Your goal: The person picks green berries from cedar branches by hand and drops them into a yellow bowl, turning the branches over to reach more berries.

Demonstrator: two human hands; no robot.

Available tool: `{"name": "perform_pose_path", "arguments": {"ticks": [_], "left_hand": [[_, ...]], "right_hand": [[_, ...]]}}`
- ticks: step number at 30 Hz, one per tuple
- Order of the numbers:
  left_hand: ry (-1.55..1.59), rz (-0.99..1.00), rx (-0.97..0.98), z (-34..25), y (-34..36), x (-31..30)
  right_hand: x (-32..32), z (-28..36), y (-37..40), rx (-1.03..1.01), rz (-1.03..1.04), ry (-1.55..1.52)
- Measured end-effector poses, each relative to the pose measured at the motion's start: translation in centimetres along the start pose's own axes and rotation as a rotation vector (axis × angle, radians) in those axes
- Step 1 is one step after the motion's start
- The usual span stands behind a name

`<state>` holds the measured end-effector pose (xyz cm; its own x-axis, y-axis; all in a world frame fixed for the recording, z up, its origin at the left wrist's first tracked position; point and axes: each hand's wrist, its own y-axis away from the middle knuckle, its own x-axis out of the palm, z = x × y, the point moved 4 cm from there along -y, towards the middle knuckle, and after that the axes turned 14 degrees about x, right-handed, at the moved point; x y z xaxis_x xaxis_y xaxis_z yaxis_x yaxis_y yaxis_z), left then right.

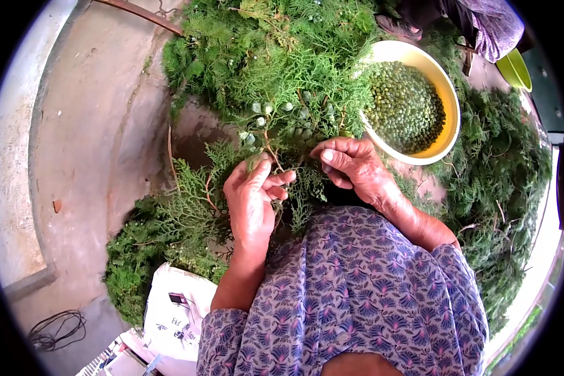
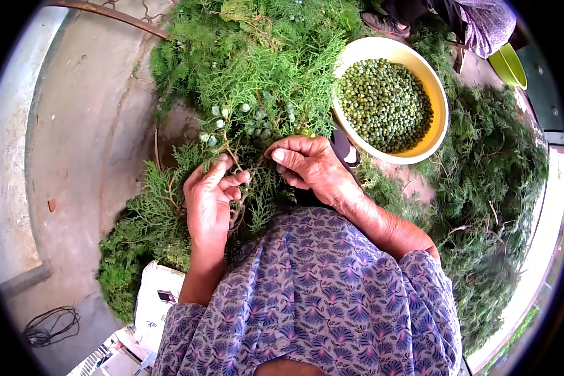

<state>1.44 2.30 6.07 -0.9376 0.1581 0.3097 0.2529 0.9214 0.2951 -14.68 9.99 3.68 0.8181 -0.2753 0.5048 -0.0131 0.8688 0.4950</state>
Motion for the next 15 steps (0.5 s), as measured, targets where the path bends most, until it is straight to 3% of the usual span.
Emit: {"name": "perform_pose_path", "arguments": {"ticks": [3, 5, 6, 9, 10, 15], "left_hand": [[0.051, 0.071, -0.143, 0.7, -1.2, -0.2], [0.416, -0.137, -0.388, 2.3, -1.8, -0.5], [0.421, -0.137, -0.385, 2.8, -2.0, -0.8], [0.512, 0.013, -0.259, 3.9, -2.8, -0.8], [0.414, -0.073, -0.177, 2.9, -2.0, 0.3], [0.075, -0.093, 0.095, 1.4, -1.5, 1.1]], "right_hand": [[0.0, 0.0, 0.0, 0.009, 0.001, 0.007], [0.0, -0.1, 0.2, 0.031, -0.053, 0.032], [-0.1, -0.1, 0.2, 0.041, -0.078, 0.048], [0.0, -0.2, 0.2, 0.03, -0.086, 0.025], [-0.1, -0.2, 0.2, 0.03, -0.087, 0.031], [0.9, 1.5, 0.5, -0.064, -0.089, 0.059]]}}
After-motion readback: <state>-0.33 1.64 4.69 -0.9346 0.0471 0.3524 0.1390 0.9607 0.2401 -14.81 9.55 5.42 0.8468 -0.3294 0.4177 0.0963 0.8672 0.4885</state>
